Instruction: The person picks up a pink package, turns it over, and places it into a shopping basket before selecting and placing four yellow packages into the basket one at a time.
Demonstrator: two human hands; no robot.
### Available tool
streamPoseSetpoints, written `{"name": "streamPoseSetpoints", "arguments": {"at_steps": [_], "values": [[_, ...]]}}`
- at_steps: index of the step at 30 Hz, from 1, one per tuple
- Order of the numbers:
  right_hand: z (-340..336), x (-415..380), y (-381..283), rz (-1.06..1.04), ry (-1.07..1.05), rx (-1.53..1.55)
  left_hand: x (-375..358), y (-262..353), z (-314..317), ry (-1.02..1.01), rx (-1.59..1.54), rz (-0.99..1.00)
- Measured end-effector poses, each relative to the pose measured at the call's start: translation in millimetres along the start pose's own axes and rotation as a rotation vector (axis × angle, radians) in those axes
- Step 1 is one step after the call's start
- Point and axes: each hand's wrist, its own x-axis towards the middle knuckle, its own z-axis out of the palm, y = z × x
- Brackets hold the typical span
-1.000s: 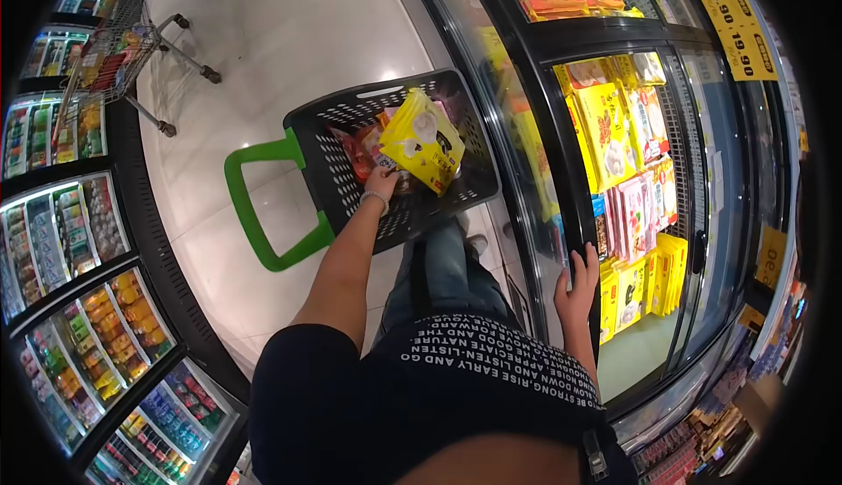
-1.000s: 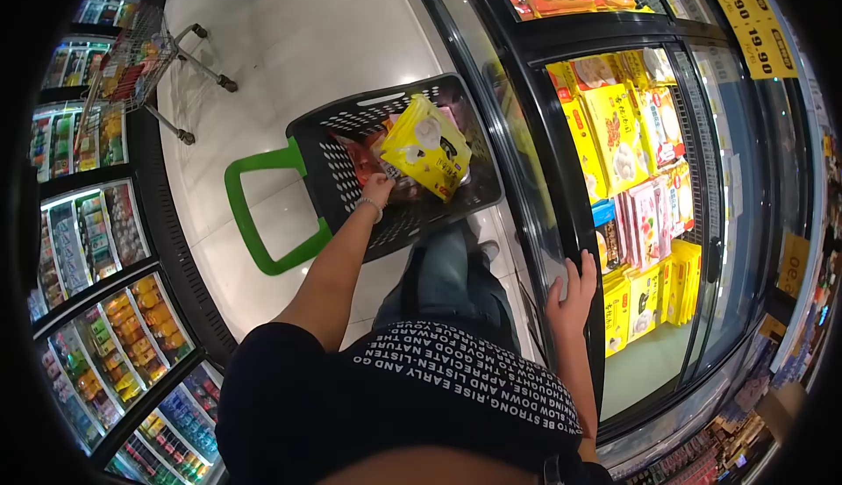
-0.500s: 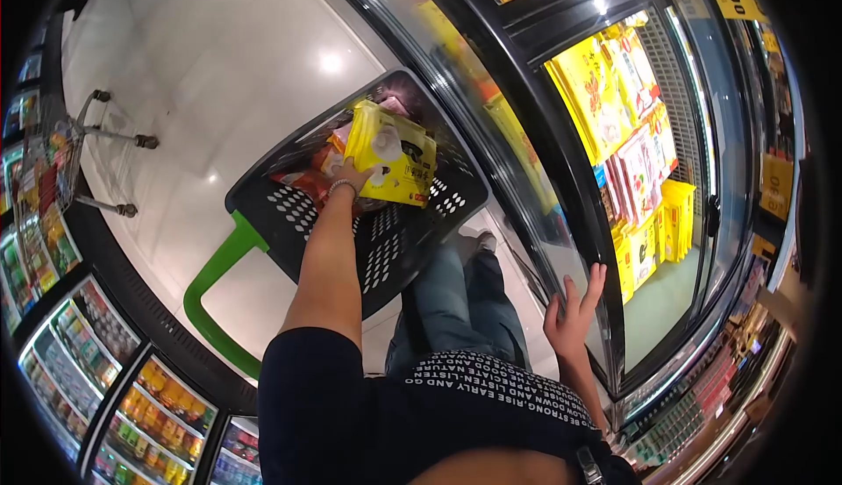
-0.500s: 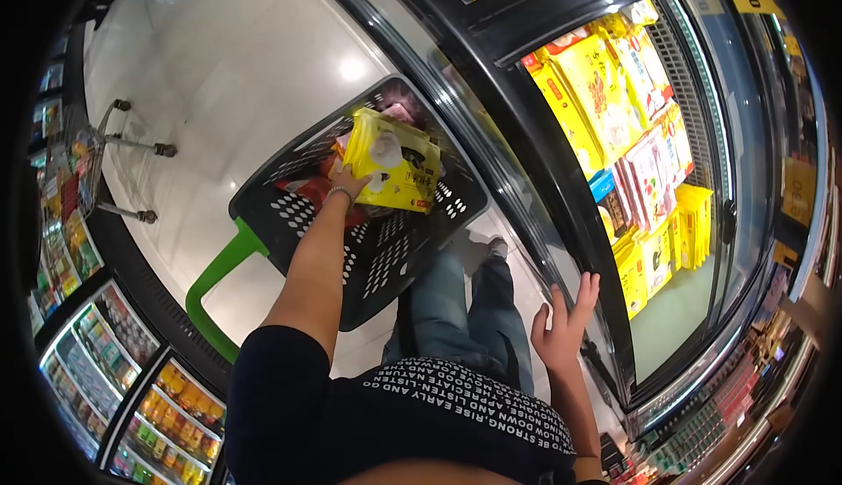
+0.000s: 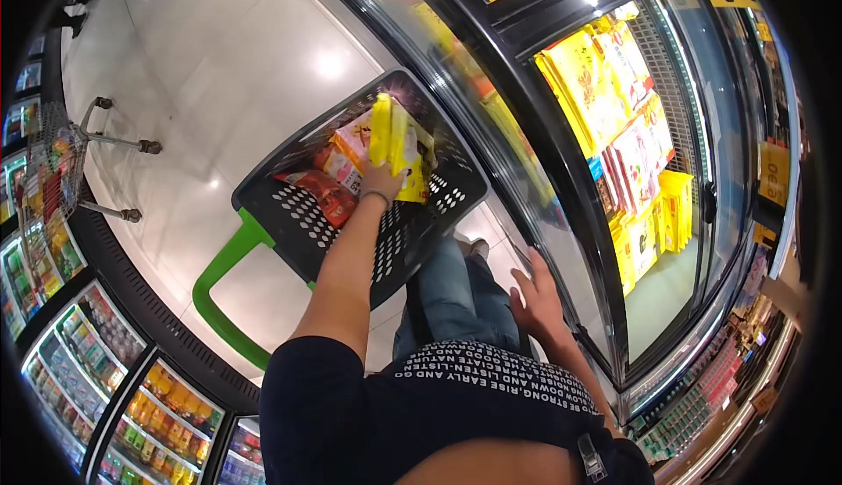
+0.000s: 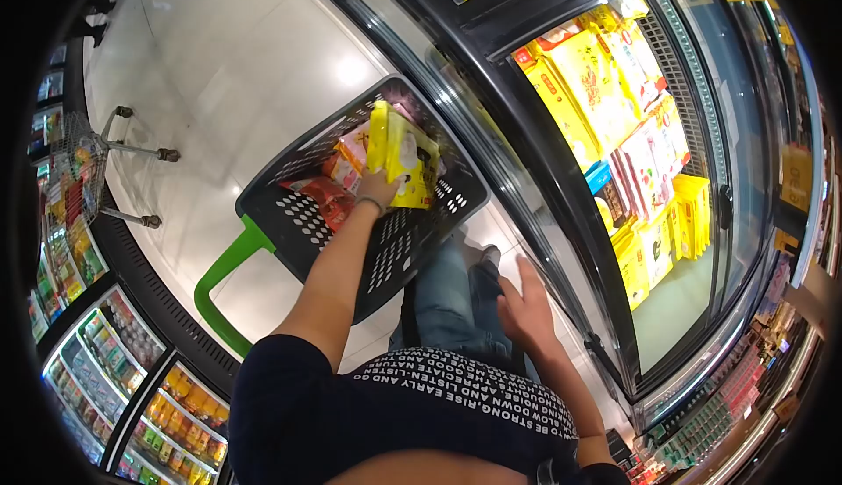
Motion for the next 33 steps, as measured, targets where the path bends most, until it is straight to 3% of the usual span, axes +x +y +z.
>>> {"name": "streamPoseSetpoints", "arguments": {"at_steps": [6,8,11,15,16,17,19,21,26,29,33], "values": [[0.0,-4.8,0.9,-0.198,0.055,0.029,-52.7,33.5,-0.5,0.109,0.156,0.248],[4.4,-1.9,-1.9,-0.262,0.097,0.012,-83.5,44.2,-25.6,0.097,0.179,0.347],[15.8,10.8,-3.0,-0.385,0.051,-0.018,-124.2,51.1,-60.6,-0.125,0.311,0.453],[27.2,49.0,-17.6,-0.550,0.088,-0.076,-176.9,59.2,-88.2,-0.088,0.494,0.587],[23.7,57.0,-17.8,-0.615,0.049,0.005,-192.4,70.5,-105.2,-0.142,0.526,0.542],[17.2,62.2,-28.8,-0.615,-0.054,-0.070,-211.4,82.1,-123.7,-0.100,0.548,0.620],[10.8,58.1,-34.2,-0.707,-0.024,-0.036,-241.8,100.3,-154.4,-0.040,0.534,0.784],[-9.8,39.5,-48.9,-0.683,-0.011,-0.019,-260.4,106.1,-180.8,-0.030,0.617,0.877],[-44.5,8.6,-53.3,-0.618,0.265,0.128,-310.3,203.7,-243.8,-0.185,0.855,1.053],[-85.0,-7.9,-36.4,-0.617,-0.004,0.285,-328.6,256.2,-256.2,-0.276,0.927,1.168],[-140.6,-54.5,-1.3,-0.520,0.149,0.405,-360.6,349.4,-262.9,-0.301,1.027,1.346]]}}
